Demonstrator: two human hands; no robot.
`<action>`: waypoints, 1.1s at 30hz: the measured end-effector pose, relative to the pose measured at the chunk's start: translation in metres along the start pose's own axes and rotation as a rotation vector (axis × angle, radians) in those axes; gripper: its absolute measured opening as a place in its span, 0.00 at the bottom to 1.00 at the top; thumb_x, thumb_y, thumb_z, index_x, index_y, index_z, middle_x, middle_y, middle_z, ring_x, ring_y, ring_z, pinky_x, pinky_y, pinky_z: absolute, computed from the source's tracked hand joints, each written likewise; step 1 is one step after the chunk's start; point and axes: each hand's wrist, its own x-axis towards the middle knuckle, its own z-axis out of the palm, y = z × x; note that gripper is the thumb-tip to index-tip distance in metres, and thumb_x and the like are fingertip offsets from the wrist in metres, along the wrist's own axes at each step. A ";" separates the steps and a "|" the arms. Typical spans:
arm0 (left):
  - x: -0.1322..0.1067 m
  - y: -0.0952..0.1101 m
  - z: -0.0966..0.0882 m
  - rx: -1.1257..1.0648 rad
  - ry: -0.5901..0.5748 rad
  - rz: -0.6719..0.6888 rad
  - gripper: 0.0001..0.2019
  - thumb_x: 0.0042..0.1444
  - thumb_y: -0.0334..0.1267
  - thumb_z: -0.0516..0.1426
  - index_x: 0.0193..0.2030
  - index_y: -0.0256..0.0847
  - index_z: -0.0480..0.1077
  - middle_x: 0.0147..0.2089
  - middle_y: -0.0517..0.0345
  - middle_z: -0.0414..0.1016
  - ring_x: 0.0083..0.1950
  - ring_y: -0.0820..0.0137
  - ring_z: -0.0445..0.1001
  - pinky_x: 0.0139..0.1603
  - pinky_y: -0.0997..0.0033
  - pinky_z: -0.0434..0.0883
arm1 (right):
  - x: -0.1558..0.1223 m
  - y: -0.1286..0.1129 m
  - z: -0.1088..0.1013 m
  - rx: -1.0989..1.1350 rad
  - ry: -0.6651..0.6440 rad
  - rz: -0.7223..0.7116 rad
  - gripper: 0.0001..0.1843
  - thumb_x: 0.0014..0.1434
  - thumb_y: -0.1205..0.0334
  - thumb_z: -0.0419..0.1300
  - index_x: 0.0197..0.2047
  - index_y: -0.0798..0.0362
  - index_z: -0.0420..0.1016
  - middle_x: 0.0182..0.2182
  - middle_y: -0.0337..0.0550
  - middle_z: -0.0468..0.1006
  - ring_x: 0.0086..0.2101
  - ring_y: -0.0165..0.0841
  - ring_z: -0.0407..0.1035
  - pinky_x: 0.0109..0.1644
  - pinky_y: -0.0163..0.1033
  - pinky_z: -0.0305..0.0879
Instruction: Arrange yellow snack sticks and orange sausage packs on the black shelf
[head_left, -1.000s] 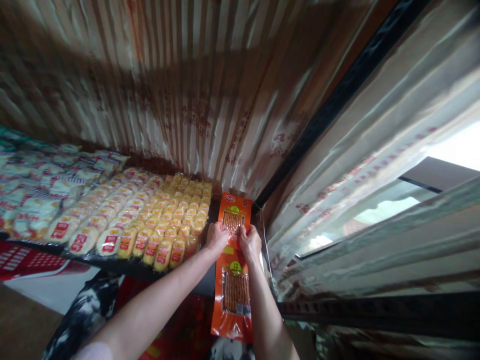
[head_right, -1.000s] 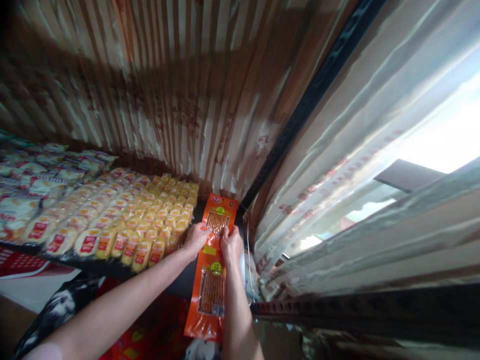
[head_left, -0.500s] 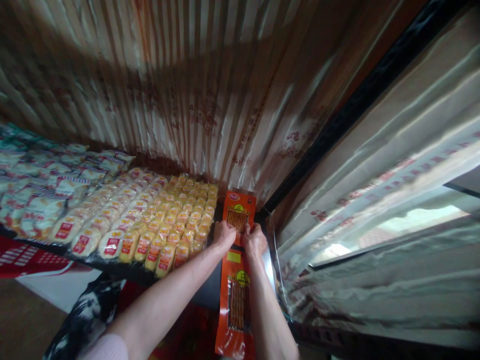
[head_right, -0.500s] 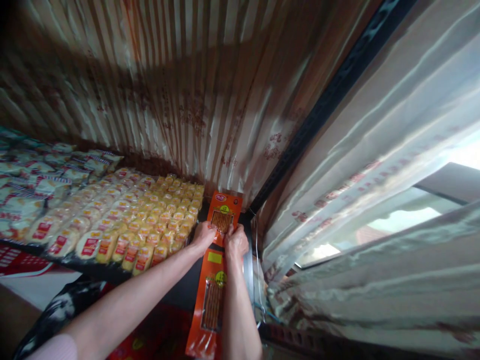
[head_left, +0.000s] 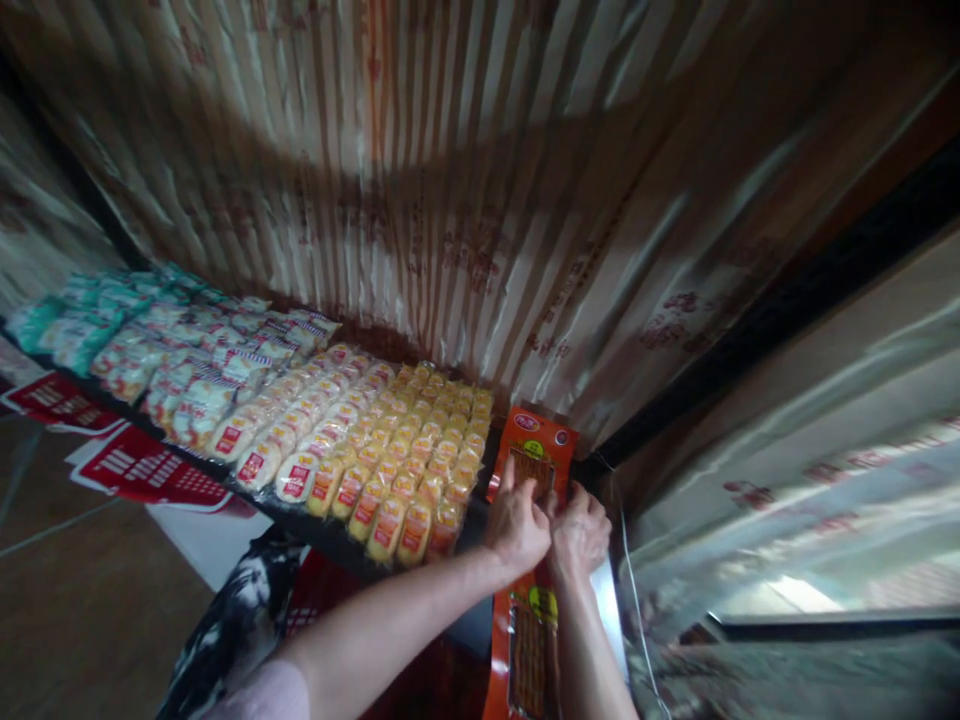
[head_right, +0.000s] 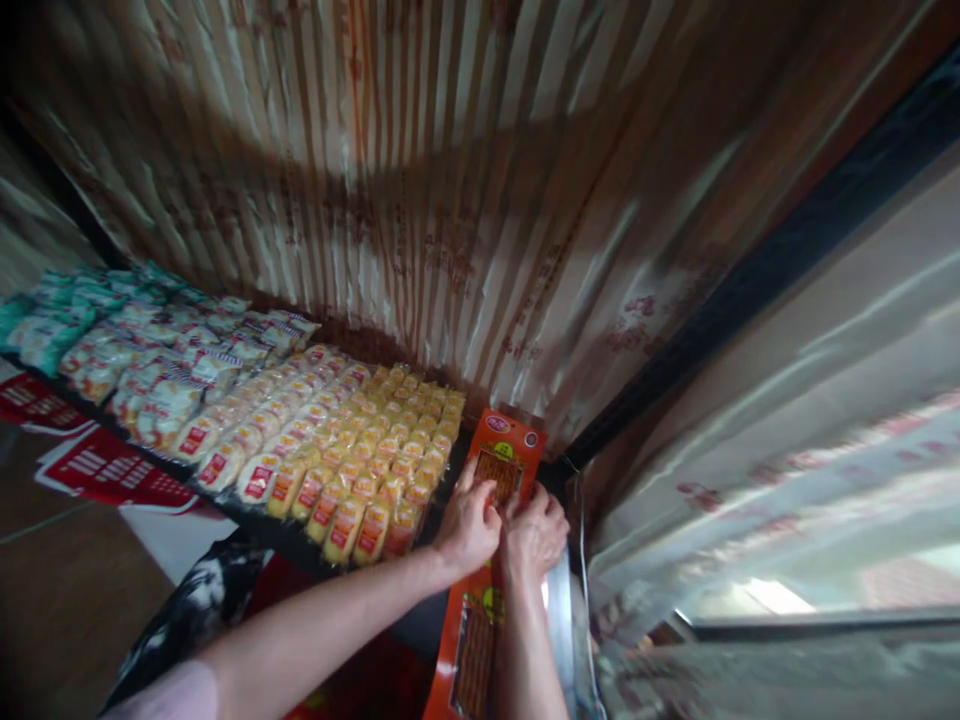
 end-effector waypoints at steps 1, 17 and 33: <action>-0.007 0.004 -0.007 -0.016 0.000 0.065 0.20 0.48 0.23 0.50 0.48 0.32 0.70 0.66 0.41 0.53 0.60 0.62 0.65 0.63 0.65 0.61 | 0.000 -0.002 0.000 0.030 0.031 -0.055 0.23 0.55 0.58 0.48 0.51 0.60 0.68 0.48 0.61 0.71 0.46 0.48 0.64 0.48 0.49 0.60; -0.043 -0.086 -0.189 0.811 0.378 0.173 0.23 0.59 0.41 0.49 0.59 0.36 0.62 0.66 0.44 0.55 0.69 0.52 0.43 0.64 0.46 0.52 | -0.056 -0.166 -0.003 0.175 -0.219 -0.737 0.25 0.64 0.56 0.43 0.61 0.55 0.61 0.62 0.50 0.59 0.64 0.44 0.40 0.62 0.53 0.47; -0.038 -0.114 -0.180 0.864 0.318 0.104 0.23 0.57 0.43 0.48 0.58 0.37 0.65 0.63 0.41 0.60 0.63 0.48 0.56 0.58 0.44 0.55 | -0.054 -0.204 0.038 0.070 -0.301 -0.771 0.23 0.62 0.52 0.48 0.58 0.48 0.65 0.62 0.46 0.60 0.61 0.45 0.48 0.63 0.55 0.41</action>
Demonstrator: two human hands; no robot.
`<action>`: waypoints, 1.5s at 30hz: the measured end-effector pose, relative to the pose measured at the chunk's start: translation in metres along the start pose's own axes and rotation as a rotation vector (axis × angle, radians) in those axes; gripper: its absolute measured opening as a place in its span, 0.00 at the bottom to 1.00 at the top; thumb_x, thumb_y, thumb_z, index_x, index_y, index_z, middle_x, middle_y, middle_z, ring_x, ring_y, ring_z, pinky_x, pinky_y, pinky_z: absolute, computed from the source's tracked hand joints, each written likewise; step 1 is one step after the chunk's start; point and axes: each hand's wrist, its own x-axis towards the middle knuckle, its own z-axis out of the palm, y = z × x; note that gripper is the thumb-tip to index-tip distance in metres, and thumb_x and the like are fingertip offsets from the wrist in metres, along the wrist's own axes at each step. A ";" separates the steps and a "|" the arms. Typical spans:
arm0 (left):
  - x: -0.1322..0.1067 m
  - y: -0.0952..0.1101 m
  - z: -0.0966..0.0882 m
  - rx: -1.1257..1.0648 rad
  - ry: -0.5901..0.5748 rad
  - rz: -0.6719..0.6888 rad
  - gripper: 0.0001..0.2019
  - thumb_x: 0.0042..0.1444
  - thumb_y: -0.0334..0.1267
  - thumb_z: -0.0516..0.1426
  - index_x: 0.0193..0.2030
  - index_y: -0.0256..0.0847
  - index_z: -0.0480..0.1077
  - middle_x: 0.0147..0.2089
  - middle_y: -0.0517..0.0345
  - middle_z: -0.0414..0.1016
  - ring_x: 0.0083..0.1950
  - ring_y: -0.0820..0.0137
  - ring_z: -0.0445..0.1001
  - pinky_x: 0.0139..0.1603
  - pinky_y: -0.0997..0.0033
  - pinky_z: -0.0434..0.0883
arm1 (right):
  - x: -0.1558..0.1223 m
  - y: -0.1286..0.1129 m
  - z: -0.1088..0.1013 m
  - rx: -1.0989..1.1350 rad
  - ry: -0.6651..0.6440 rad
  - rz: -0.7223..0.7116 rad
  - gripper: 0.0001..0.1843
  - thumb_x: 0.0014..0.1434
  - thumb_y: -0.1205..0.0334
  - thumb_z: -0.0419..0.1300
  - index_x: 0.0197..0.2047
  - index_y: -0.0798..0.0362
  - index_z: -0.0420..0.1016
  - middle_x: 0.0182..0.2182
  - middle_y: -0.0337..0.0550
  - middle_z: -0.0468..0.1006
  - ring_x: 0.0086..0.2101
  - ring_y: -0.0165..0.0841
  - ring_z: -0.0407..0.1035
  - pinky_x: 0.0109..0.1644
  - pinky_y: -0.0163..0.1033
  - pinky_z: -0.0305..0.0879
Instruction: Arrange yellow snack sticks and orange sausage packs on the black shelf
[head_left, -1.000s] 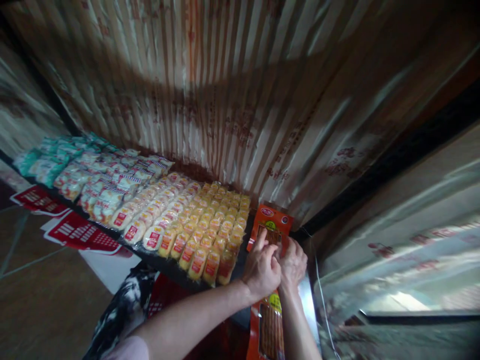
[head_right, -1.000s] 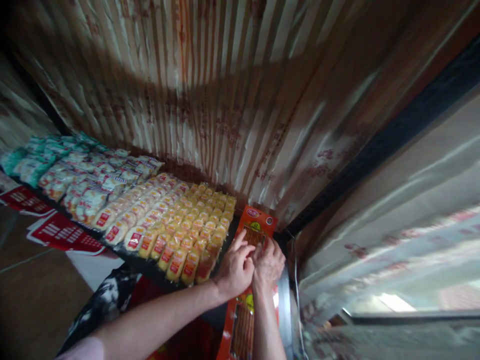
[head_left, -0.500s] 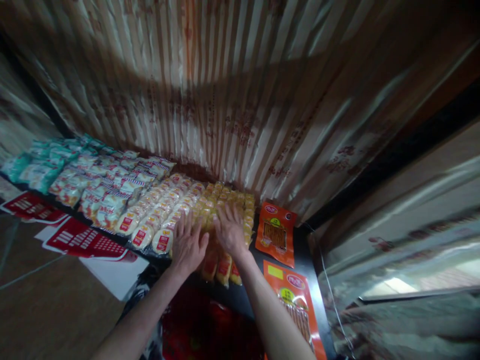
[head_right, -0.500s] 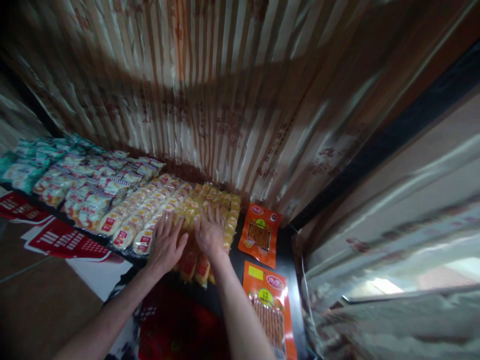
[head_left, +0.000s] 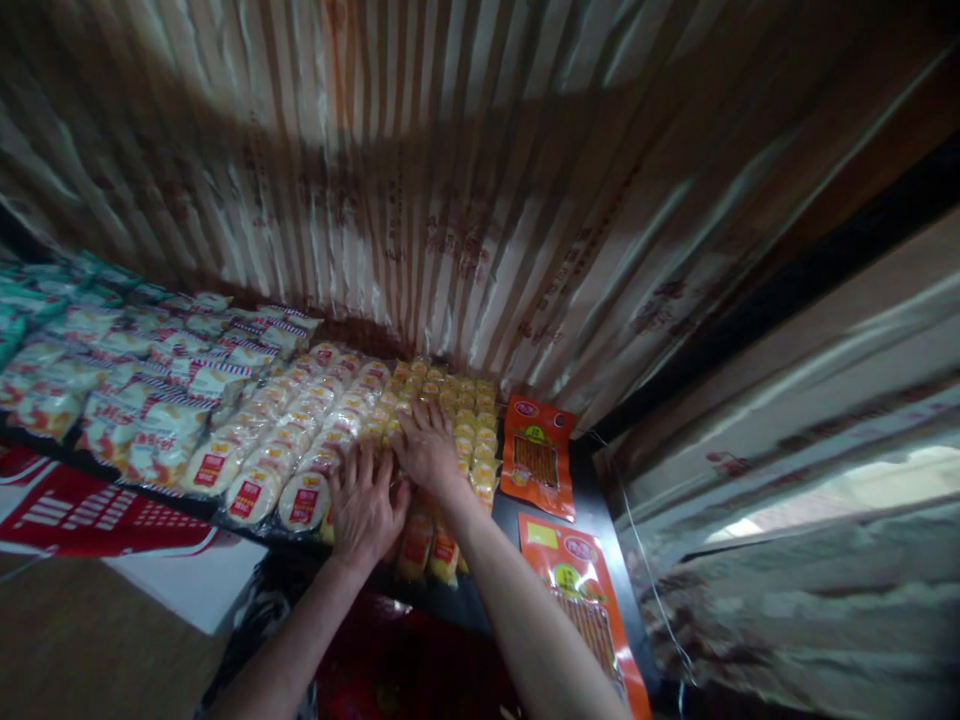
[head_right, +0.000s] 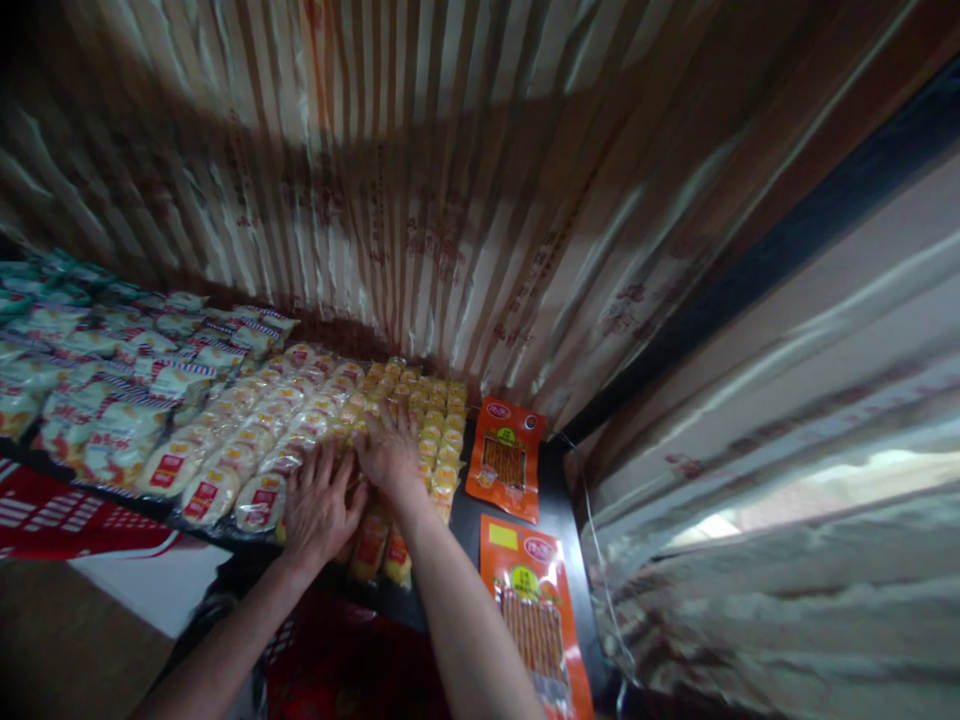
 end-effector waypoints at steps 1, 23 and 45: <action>-0.001 0.001 0.001 0.005 0.003 -0.001 0.23 0.57 0.43 0.48 0.58 0.38 0.65 0.63 0.41 0.60 0.63 0.49 0.56 0.58 0.44 0.55 | -0.001 0.000 -0.001 -0.001 0.001 -0.002 0.23 0.62 0.52 0.48 0.58 0.48 0.65 0.61 0.46 0.60 0.61 0.45 0.48 0.63 0.55 0.41; -0.007 0.012 0.001 -0.002 0.057 0.053 0.22 0.58 0.43 0.49 0.57 0.37 0.66 0.63 0.44 0.61 0.66 0.51 0.54 0.61 0.45 0.54 | -0.006 0.017 -0.001 -0.004 0.014 -0.064 0.22 0.62 0.52 0.48 0.57 0.48 0.66 0.60 0.45 0.63 0.61 0.43 0.50 0.62 0.53 0.43; 0.135 -0.027 0.063 -0.190 -0.167 0.162 0.23 0.63 0.43 0.40 0.58 0.32 0.61 0.60 0.44 0.65 0.65 0.62 0.56 0.64 0.56 0.56 | 0.022 0.025 0.008 -0.104 0.093 0.034 0.24 0.61 0.53 0.49 0.59 0.51 0.64 0.59 0.48 0.64 0.61 0.48 0.47 0.63 0.54 0.40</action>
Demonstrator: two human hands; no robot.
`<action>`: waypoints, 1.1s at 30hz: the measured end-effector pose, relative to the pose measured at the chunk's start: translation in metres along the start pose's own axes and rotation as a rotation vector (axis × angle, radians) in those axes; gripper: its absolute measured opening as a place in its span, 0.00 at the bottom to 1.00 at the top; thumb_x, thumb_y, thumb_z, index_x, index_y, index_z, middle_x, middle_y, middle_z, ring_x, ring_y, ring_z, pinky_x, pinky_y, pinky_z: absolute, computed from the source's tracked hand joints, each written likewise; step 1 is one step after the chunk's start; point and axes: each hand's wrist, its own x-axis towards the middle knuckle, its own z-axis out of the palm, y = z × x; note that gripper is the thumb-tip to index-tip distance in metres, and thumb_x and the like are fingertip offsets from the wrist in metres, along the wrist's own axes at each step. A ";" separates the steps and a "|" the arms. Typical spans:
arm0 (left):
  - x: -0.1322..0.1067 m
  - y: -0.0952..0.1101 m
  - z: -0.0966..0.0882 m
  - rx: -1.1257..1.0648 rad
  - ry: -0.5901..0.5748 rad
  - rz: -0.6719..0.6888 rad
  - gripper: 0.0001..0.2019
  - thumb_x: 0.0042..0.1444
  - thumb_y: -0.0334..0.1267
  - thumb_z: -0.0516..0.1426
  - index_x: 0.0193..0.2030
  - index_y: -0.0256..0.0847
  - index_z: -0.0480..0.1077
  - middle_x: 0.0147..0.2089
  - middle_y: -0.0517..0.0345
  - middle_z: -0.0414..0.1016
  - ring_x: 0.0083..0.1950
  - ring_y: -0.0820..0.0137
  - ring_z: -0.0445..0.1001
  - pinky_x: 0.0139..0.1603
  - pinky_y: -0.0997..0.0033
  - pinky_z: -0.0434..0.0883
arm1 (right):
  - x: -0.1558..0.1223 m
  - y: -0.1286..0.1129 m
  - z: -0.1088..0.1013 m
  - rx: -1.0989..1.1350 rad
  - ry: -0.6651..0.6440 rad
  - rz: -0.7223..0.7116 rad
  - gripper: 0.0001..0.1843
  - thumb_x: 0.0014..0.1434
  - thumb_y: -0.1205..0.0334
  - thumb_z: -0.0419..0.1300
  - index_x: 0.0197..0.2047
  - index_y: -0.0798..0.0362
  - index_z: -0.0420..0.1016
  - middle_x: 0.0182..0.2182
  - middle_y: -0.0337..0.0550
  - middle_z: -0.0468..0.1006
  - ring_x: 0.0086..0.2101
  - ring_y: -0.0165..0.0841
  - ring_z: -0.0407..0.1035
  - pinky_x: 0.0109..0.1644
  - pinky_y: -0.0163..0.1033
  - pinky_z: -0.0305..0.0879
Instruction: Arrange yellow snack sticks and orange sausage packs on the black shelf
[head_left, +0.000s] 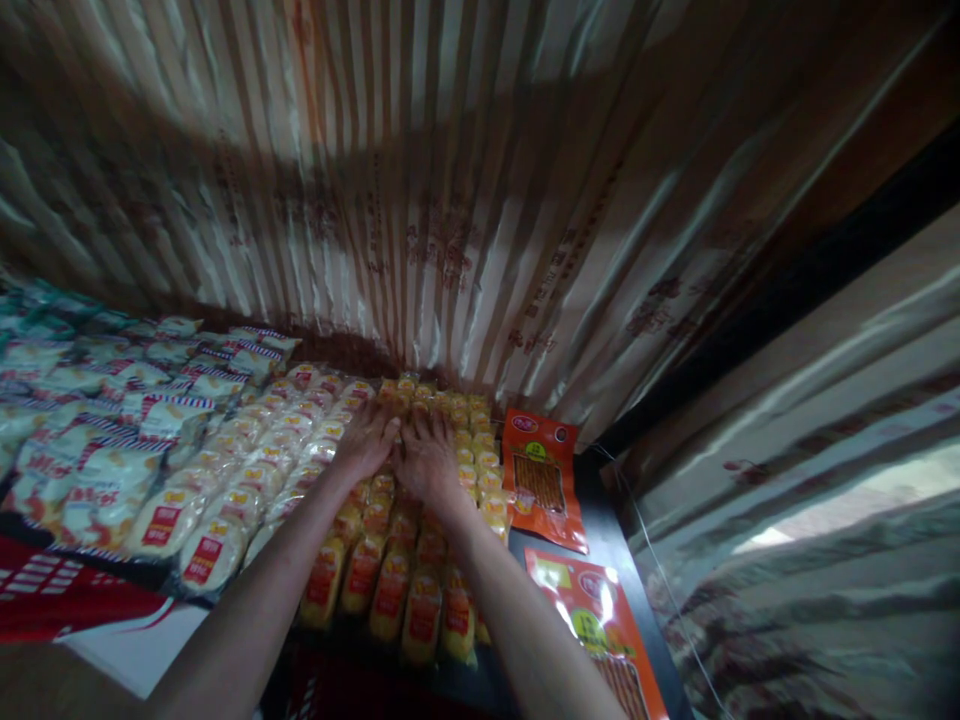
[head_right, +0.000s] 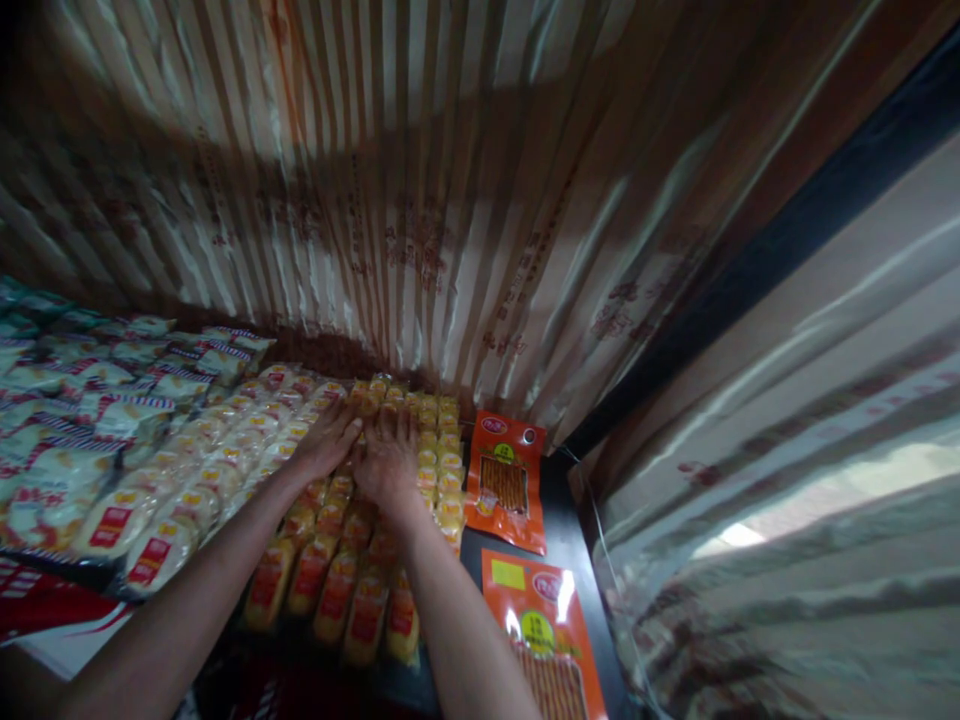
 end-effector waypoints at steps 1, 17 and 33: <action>0.002 0.000 0.002 0.006 -0.004 0.013 0.23 0.63 0.43 0.40 0.58 0.33 0.62 0.60 0.44 0.65 0.65 0.62 0.57 0.64 0.56 0.56 | 0.000 0.001 0.000 -0.002 0.008 -0.006 0.24 0.60 0.54 0.50 0.58 0.51 0.65 0.59 0.48 0.65 0.61 0.48 0.48 0.63 0.53 0.40; -0.002 0.019 0.005 0.026 0.025 0.077 0.20 0.64 0.38 0.40 0.56 0.37 0.64 0.57 0.50 0.68 0.61 0.65 0.62 0.63 0.61 0.59 | -0.003 0.009 -0.001 0.027 0.029 -0.044 0.23 0.61 0.54 0.47 0.56 0.55 0.67 0.55 0.51 0.69 0.59 0.43 0.53 0.63 0.52 0.44; 0.009 0.018 -0.006 -0.115 0.068 0.023 0.20 0.63 0.38 0.39 0.53 0.35 0.65 0.54 0.48 0.70 0.60 0.65 0.63 0.63 0.60 0.59 | 0.001 0.008 -0.014 0.042 -0.072 0.020 0.25 0.60 0.51 0.49 0.58 0.52 0.65 0.58 0.50 0.65 0.60 0.43 0.52 0.63 0.50 0.42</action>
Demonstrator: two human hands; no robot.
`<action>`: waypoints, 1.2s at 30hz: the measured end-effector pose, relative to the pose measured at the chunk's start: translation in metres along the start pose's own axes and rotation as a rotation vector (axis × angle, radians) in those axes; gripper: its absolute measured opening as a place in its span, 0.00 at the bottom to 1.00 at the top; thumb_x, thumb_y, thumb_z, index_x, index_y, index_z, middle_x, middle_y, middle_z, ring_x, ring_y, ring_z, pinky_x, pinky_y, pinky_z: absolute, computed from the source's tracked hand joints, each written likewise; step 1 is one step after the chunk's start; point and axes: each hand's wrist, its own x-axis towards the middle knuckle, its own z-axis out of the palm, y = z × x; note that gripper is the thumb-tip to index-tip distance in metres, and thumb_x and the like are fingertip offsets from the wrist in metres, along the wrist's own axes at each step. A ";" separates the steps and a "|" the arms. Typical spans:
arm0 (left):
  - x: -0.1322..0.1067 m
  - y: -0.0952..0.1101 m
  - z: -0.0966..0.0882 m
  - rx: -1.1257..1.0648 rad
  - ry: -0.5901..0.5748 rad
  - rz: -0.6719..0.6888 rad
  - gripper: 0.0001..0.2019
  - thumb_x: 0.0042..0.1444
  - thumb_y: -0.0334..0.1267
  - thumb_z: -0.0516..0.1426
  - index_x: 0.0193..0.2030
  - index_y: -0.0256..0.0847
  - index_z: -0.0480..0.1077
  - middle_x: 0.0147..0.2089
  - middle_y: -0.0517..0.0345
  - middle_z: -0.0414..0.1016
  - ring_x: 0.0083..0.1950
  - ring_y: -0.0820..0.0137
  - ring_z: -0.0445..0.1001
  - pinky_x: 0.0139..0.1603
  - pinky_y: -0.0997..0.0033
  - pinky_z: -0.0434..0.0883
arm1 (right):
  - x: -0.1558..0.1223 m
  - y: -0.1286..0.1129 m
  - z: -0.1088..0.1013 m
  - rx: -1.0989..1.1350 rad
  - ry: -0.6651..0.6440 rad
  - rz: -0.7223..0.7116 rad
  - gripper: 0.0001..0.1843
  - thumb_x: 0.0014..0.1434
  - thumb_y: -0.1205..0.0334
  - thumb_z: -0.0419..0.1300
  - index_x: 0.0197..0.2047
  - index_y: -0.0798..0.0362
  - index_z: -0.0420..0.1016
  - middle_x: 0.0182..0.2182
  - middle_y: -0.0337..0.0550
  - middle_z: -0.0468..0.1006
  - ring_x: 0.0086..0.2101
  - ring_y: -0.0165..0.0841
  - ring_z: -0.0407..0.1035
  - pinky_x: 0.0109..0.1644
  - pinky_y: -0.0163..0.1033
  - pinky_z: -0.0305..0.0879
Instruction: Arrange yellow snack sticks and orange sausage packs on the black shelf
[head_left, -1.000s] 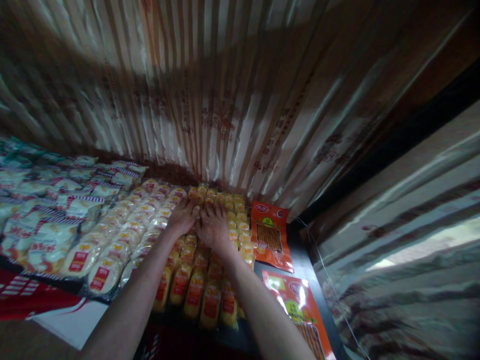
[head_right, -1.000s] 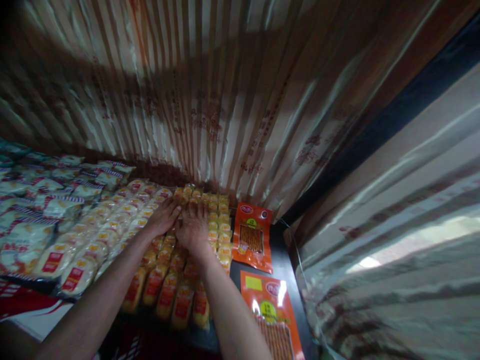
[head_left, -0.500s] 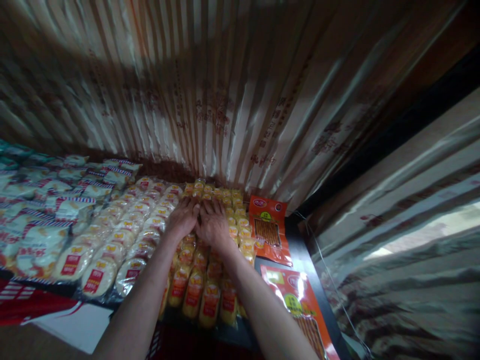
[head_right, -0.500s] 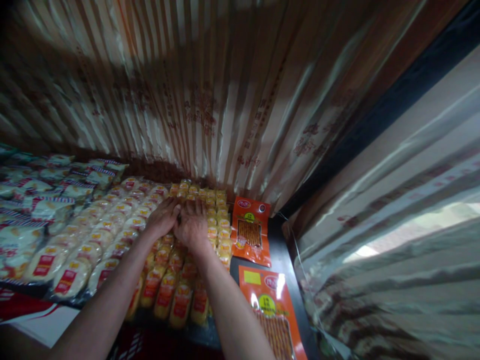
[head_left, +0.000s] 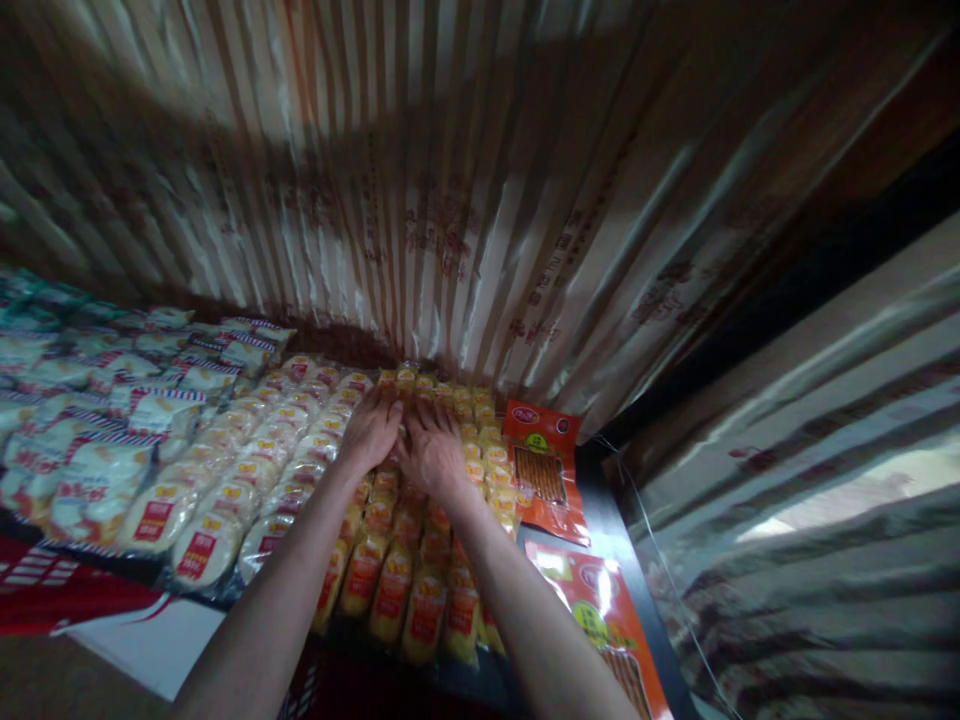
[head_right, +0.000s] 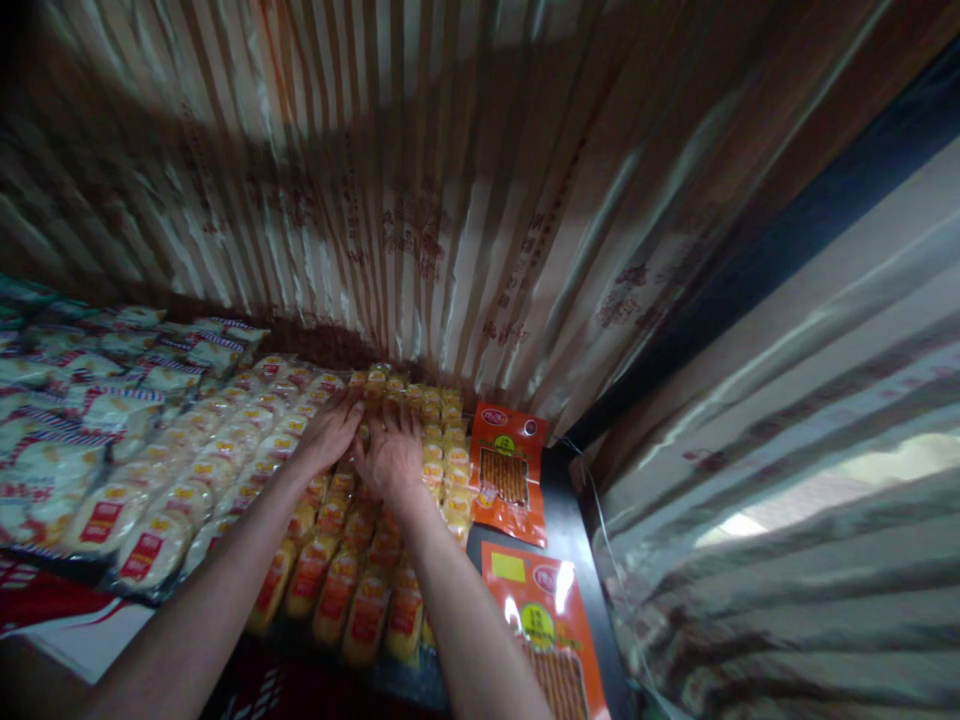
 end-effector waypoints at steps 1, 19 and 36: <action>0.003 -0.002 -0.003 -0.011 -0.009 -0.008 0.21 0.63 0.37 0.38 0.53 0.34 0.66 0.54 0.48 0.70 0.59 0.65 0.64 0.62 0.61 0.59 | 0.002 -0.001 -0.002 0.001 0.001 0.004 0.25 0.61 0.51 0.49 0.58 0.52 0.64 0.59 0.50 0.64 0.60 0.43 0.52 0.63 0.50 0.42; 0.033 -0.001 0.001 -0.176 -0.069 -0.074 0.19 0.64 0.36 0.38 0.49 0.35 0.67 0.51 0.49 0.72 0.55 0.68 0.68 0.57 0.66 0.64 | 0.010 -0.001 0.017 -0.055 -0.026 -0.040 0.24 0.63 0.52 0.46 0.59 0.51 0.63 0.59 0.51 0.64 0.60 0.44 0.51 0.61 0.54 0.44; -0.106 -0.102 -0.084 0.441 0.091 -0.333 0.24 0.59 0.43 0.48 0.60 0.34 0.60 0.63 0.38 0.59 0.67 0.49 0.50 0.63 0.47 0.53 | 0.048 -0.104 0.033 0.031 -0.115 -0.370 0.23 0.62 0.54 0.48 0.60 0.45 0.61 0.62 0.44 0.58 0.63 0.39 0.47 0.63 0.51 0.44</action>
